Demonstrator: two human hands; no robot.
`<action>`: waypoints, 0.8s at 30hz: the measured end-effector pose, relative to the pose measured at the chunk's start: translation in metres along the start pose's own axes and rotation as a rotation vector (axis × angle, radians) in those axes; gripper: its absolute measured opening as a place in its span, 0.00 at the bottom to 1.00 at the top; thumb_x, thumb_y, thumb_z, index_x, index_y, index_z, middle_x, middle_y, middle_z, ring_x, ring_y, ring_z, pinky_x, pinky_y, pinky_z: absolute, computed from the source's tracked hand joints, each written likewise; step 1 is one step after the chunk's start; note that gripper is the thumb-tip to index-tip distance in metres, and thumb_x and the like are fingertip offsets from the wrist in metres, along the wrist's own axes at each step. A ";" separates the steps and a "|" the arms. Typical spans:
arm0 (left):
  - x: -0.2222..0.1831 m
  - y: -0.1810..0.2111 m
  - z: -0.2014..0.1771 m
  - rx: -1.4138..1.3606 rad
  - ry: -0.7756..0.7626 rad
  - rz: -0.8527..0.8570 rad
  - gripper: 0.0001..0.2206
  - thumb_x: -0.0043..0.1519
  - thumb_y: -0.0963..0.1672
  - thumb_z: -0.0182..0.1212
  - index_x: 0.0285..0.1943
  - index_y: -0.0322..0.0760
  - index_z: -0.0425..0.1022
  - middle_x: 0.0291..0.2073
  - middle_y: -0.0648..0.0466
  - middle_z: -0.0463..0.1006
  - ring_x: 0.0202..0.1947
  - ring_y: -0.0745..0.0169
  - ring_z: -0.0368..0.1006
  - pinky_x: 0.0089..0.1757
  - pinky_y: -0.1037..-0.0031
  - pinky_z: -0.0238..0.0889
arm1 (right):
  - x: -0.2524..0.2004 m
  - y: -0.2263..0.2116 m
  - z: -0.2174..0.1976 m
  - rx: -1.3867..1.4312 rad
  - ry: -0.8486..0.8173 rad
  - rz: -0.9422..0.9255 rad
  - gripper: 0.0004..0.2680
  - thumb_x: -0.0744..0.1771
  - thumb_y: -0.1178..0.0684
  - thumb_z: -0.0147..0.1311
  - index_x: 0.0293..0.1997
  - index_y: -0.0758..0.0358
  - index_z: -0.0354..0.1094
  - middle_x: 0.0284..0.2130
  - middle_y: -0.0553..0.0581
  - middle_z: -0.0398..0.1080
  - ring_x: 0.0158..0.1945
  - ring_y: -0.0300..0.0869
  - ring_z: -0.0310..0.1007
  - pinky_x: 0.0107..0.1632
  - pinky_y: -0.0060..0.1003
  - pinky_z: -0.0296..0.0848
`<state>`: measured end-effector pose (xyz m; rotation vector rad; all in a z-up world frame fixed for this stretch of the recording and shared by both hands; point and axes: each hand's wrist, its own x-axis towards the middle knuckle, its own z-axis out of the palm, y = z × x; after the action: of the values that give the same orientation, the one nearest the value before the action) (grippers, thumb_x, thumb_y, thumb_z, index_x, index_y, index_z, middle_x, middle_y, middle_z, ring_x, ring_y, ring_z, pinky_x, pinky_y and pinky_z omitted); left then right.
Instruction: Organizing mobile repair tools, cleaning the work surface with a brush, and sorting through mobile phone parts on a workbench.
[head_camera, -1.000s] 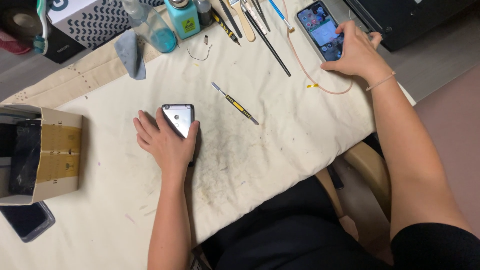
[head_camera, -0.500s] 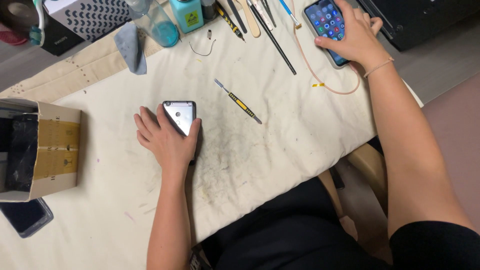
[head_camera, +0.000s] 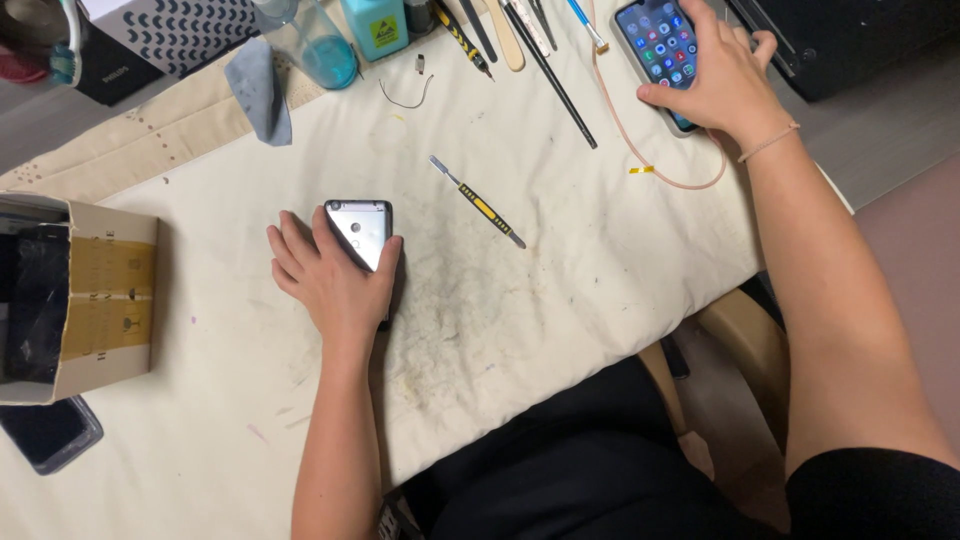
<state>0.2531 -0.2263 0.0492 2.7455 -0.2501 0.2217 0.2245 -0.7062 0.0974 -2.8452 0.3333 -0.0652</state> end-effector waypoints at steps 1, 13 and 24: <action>0.000 0.000 0.000 0.001 0.000 -0.004 0.44 0.58 0.65 0.56 0.73 0.33 0.59 0.73 0.33 0.52 0.73 0.27 0.42 0.62 0.38 0.41 | -0.001 0.002 0.000 0.000 -0.003 -0.003 0.34 0.64 0.35 0.62 0.75 0.57 0.46 0.56 0.72 0.66 0.57 0.67 0.62 0.56 0.54 0.42; 0.000 -0.002 0.002 -0.010 0.009 0.004 0.43 0.58 0.64 0.58 0.73 0.34 0.59 0.73 0.34 0.52 0.73 0.28 0.42 0.62 0.39 0.41 | -0.015 0.030 0.022 0.061 0.106 -0.034 0.25 0.64 0.38 0.69 0.57 0.61 0.58 0.45 0.55 0.71 0.44 0.60 0.71 0.71 0.63 0.41; 0.001 -0.001 0.002 -0.024 -0.043 -0.038 0.43 0.56 0.64 0.58 0.73 0.35 0.58 0.74 0.33 0.49 0.75 0.29 0.38 0.63 0.39 0.37 | -0.024 0.018 0.017 -0.078 0.184 0.028 0.30 0.61 0.35 0.72 0.57 0.67 0.60 0.52 0.68 0.61 0.55 0.63 0.61 0.53 0.58 0.58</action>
<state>0.2547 -0.2260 0.0477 2.7307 -0.2101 0.1481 0.1983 -0.7130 0.0759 -2.9170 0.4220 -0.3160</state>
